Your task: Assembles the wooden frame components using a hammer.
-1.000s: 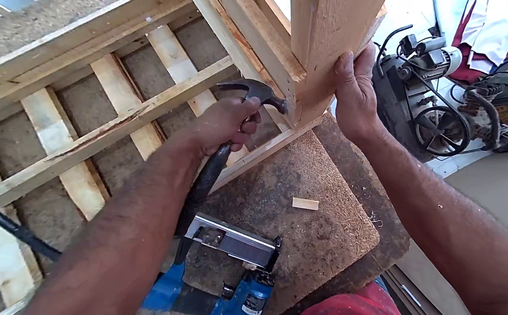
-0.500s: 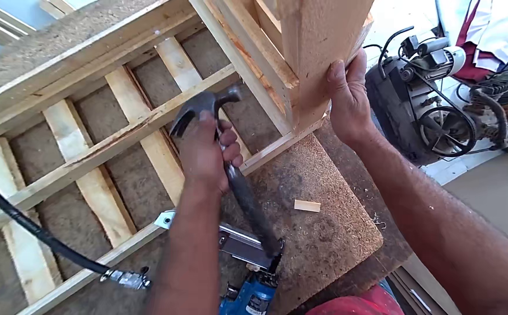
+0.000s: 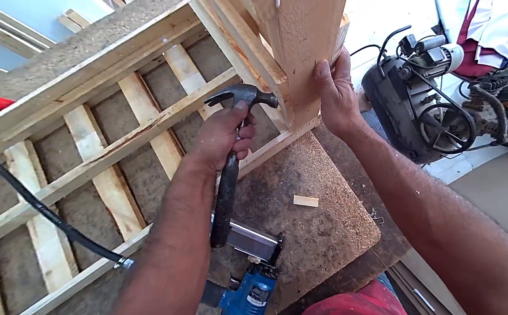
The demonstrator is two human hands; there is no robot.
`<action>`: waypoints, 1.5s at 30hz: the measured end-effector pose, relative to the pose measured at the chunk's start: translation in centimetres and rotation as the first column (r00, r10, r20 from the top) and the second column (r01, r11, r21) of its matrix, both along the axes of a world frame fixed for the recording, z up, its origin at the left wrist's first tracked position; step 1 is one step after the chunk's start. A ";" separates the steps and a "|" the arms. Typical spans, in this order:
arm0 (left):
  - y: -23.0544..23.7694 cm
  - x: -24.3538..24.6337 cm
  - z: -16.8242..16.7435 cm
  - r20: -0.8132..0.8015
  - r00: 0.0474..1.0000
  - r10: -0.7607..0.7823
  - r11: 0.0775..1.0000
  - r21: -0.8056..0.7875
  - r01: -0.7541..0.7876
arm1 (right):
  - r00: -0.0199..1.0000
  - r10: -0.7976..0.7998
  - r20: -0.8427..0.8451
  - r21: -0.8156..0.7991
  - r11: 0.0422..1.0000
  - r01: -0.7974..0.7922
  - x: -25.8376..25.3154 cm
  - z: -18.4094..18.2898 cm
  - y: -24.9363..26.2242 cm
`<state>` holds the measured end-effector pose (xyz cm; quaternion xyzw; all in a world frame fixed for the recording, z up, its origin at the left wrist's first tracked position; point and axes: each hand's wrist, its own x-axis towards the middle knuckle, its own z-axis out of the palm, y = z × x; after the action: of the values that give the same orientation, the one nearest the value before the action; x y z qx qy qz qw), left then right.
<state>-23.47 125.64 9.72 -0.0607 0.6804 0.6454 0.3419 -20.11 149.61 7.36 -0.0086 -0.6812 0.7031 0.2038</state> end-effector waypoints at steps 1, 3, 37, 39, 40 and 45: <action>0.0 -0.3 -0.1 -0.004 1.000 0.026 1.000 0.003 -0.026 | 1.000 0.003 0.010 0.001 1.000 -0.003 0.0 0.1 0.0; 0.4 -0.1 -0.4 0.000 0.996 0.092 0.996 0.007 -0.092 | 1.000 -0.002 0.014 -0.007 1.000 0.002 0.1 0.1 0.0; 7.2 22.0 -4.3 -0.374 0.869 0.325 0.944 0.175 -0.278 | 0.596 0.455 0.662 0.103 0.732 -0.674 19.3 -3.1 -0.7; 6.8 21.2 -4.6 -0.469 0.878 0.100 0.990 -0.041 -0.134 | 0.596 0.461 0.657 0.052 0.761 -0.646 20.0 -4.0 1.2; 6.6 19.6 -4.4 -0.527 0.850 -0.016 0.964 -0.234 -0.127 | 0.629 0.416 0.657 0.095 0.781 -0.617 20.2 -4.5 2.4; 6.7 10.2 -3.4 -0.739 0.672 0.053 0.863 -0.304 -0.403 | 0.784 0.184 0.592 0.519 0.657 -0.547 19.9 -6.3 8.0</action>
<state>-13.29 132.38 6.31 0.0289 0.8730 0.4837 -0.0556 -0.20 157.59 1.11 0.0296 -0.9004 0.4114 -0.1383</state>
